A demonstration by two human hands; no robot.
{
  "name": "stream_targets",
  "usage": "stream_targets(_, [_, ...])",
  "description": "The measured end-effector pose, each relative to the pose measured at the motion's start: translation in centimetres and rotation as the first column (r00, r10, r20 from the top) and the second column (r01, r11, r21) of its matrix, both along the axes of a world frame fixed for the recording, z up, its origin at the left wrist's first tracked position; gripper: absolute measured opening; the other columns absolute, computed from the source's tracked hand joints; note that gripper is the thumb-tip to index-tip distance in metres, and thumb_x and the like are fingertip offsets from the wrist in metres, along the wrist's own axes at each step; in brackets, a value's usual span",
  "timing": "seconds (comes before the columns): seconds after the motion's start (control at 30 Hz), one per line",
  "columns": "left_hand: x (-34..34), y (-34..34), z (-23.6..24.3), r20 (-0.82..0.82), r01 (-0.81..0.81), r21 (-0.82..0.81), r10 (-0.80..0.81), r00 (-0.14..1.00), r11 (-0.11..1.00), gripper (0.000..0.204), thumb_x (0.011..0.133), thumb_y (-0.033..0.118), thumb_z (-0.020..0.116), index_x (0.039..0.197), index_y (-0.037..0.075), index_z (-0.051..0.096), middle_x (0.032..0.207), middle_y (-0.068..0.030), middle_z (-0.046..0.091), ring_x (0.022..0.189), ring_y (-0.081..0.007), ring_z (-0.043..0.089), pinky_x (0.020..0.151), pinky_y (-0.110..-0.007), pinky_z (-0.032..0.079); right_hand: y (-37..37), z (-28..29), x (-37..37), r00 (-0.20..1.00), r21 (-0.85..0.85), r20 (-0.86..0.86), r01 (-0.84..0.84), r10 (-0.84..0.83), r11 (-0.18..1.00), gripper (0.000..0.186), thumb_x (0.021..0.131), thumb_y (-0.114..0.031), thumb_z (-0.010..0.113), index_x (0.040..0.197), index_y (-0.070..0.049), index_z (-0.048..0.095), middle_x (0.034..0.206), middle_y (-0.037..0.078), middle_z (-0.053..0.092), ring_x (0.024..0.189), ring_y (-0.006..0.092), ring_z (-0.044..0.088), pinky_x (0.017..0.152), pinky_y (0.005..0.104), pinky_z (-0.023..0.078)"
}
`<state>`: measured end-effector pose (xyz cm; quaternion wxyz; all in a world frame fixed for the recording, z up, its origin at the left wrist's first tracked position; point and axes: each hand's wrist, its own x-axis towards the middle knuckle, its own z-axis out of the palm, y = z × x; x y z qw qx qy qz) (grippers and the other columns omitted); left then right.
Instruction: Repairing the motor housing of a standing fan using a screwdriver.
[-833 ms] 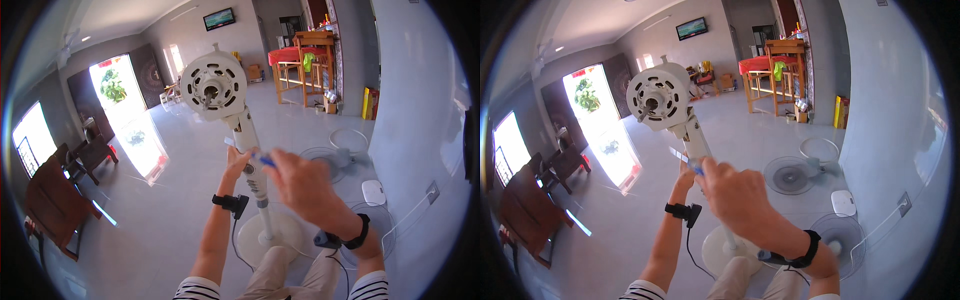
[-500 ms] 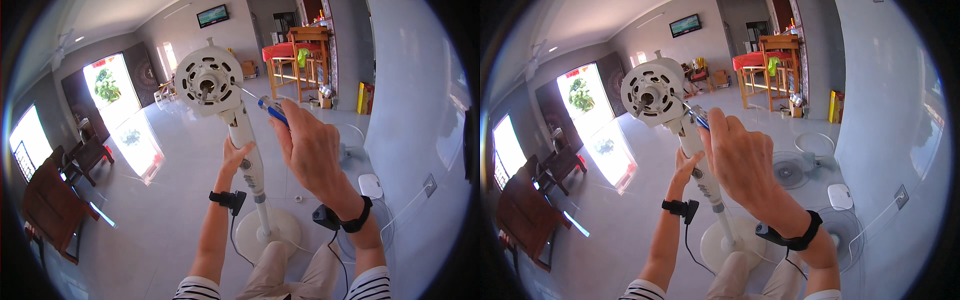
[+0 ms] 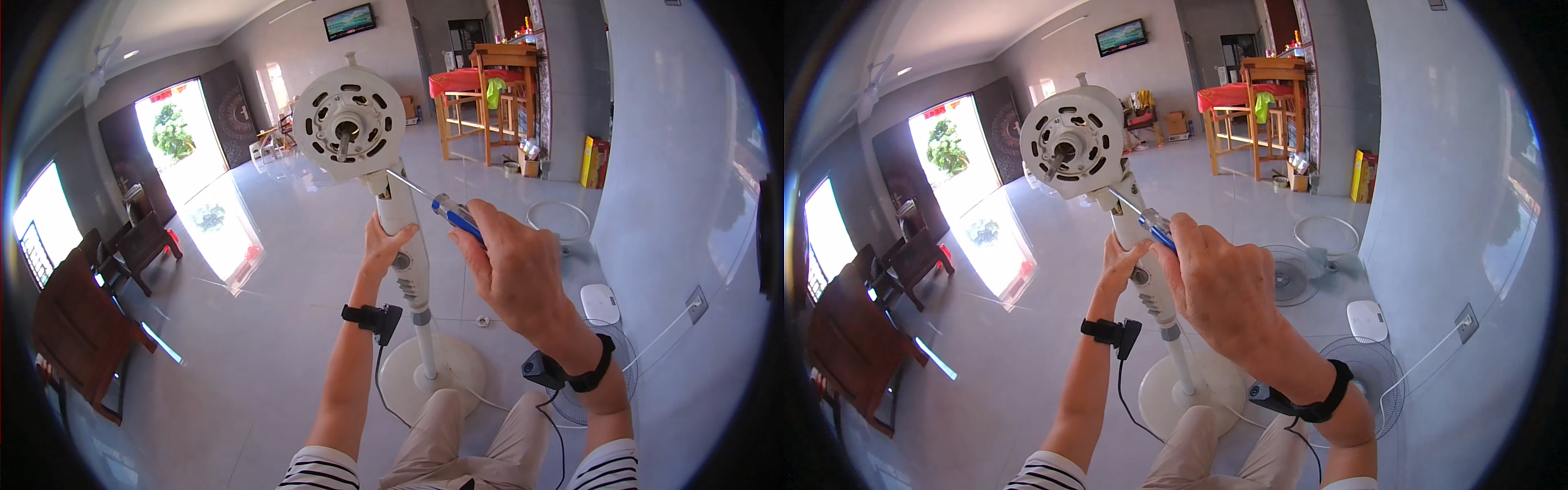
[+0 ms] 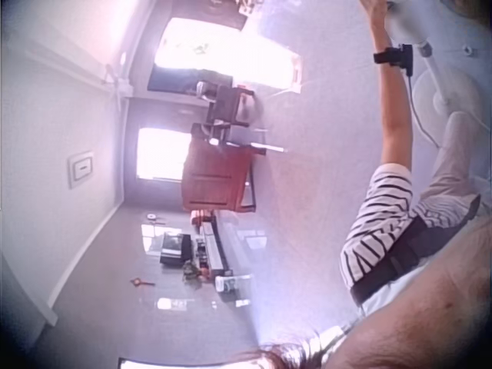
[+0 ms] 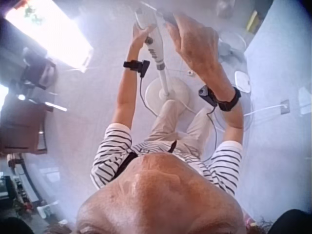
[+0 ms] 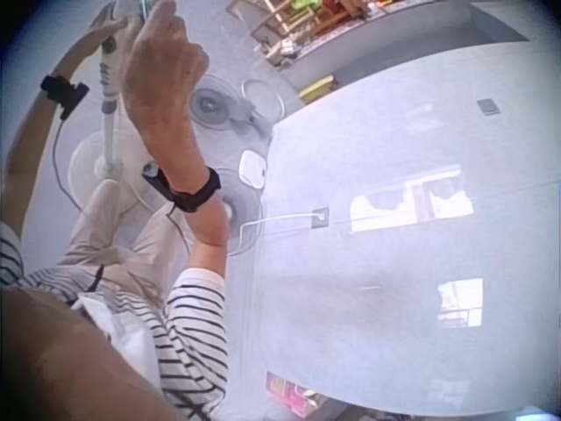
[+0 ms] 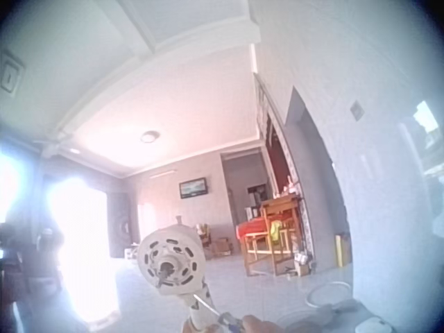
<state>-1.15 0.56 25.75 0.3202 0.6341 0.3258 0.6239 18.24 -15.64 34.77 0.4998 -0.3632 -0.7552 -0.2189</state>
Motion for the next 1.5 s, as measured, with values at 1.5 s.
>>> stream_targets(1.5, [-0.1,-0.1,0.4,-0.006,-0.042,0.03,0.043,0.999,0.999,0.052,0.062,0.025,0.073,0.102,-0.003,0.053,0.087,-0.0095,0.061,0.077,-0.0166,0.06,0.071,-0.031,0.049,-0.3,4.9,-3.4,0.981,0.267,0.005,-0.189,0.195,0.945,0.024,0.075,-0.001,0.071,0.094,-0.001,0.057,0.082,0.011,0.065,0.066,0.0158,0.064,0.057,0.0241,0.052])
